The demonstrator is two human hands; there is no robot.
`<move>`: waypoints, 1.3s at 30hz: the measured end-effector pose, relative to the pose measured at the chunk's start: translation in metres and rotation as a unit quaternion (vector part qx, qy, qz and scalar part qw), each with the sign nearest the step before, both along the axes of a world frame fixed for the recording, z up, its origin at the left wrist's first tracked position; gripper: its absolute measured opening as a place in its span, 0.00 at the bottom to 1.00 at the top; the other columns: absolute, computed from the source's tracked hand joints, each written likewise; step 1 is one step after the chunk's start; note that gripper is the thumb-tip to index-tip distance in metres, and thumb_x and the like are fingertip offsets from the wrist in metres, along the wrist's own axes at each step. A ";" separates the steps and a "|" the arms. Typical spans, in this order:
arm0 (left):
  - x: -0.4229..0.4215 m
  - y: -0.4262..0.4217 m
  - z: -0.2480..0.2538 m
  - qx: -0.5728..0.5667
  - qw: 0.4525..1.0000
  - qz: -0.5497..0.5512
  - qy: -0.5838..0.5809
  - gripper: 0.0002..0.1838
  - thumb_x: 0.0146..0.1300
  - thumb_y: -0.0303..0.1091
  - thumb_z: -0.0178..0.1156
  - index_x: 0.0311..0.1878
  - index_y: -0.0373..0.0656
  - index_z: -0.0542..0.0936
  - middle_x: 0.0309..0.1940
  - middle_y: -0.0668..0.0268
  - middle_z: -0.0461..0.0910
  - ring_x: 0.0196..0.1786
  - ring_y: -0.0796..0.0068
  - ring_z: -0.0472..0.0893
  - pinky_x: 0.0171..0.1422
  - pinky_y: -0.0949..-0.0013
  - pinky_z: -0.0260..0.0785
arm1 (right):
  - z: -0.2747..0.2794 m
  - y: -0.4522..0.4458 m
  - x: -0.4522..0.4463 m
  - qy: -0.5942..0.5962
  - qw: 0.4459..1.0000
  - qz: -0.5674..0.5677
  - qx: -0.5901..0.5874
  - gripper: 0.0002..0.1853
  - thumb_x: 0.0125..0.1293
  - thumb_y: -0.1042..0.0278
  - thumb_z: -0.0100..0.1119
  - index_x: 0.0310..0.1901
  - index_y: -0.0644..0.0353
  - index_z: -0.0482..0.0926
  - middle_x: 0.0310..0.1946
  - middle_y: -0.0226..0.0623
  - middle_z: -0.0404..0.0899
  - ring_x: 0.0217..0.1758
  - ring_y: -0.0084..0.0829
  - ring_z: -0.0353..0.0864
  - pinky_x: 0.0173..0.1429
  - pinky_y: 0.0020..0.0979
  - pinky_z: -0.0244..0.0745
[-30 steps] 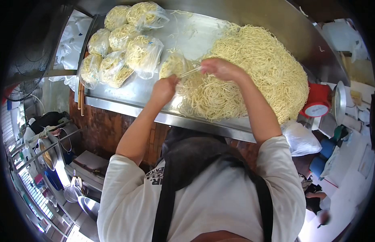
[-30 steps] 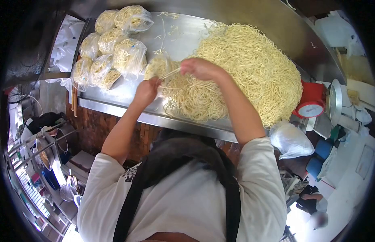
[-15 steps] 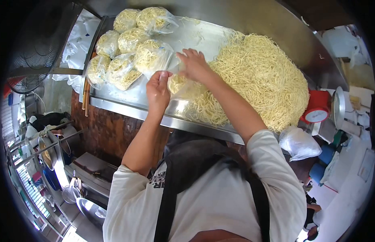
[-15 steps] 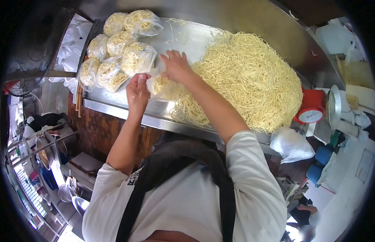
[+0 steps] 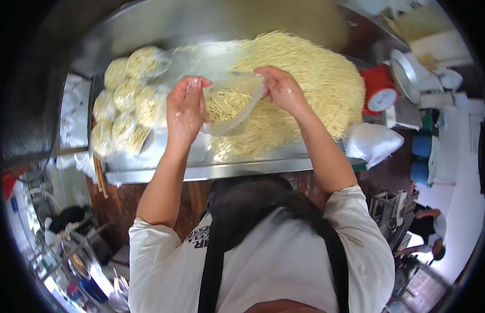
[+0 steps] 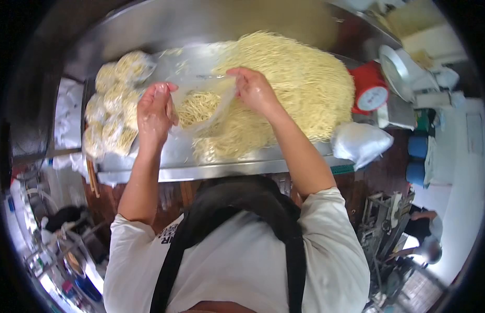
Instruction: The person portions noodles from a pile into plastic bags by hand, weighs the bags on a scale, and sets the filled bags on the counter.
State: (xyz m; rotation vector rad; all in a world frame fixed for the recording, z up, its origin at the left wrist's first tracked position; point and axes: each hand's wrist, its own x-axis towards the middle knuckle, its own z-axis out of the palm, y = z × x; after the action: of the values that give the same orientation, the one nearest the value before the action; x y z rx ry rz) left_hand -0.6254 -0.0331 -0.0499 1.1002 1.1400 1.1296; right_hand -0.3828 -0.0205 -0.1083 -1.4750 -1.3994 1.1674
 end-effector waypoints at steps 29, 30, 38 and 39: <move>0.625 0.078 0.094 0.198 0.946 -0.240 0.088 0.19 0.71 0.47 0.55 0.48 0.37 0.76 0.32 0.62 0.77 0.27 0.71 0.78 0.34 0.62 0.81 | -0.005 -0.349 0.442 -0.009 0.939 -0.324 0.115 0.14 0.70 0.76 0.56 0.56 0.63 0.76 0.40 0.35 0.81 0.43 0.23 0.79 0.49 0.26 0.76; 0.627 0.075 0.098 0.221 0.940 -0.228 0.128 0.23 0.69 0.51 0.58 0.49 0.36 0.76 0.34 0.60 0.78 0.30 0.68 0.79 0.38 0.60 0.81 | 0.001 -0.350 0.437 -0.029 0.950 -0.299 0.080 0.16 0.68 0.75 0.58 0.57 0.61 0.75 0.41 0.37 0.81 0.42 0.26 0.79 0.48 0.28 0.76; 0.659 0.011 0.088 0.499 0.746 -0.183 0.401 0.54 0.45 0.68 0.71 0.67 0.36 0.68 0.55 0.46 0.74 0.63 0.50 0.72 0.62 0.46 0.69 | -0.009 -0.334 0.432 -0.151 0.961 -0.225 0.054 0.29 0.64 0.68 0.66 0.65 0.58 0.69 0.47 0.41 0.78 0.47 0.33 0.78 0.54 0.35 0.76; 0.659 -0.002 0.085 0.496 0.726 -0.186 0.438 0.56 0.45 0.67 0.72 0.69 0.37 0.65 0.56 0.47 0.72 0.63 0.50 0.71 0.62 0.46 0.69 | -0.007 -0.334 0.431 -0.147 0.961 -0.230 0.041 0.31 0.63 0.67 0.66 0.67 0.58 0.67 0.47 0.41 0.78 0.47 0.34 0.78 0.54 0.35 0.76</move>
State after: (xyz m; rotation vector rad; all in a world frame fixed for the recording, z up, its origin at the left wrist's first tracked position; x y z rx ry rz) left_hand 0.0339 -0.0354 0.0348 2.7922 0.8295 0.8474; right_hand 0.0483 -0.3550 -0.1152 -1.8408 -1.1815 0.6113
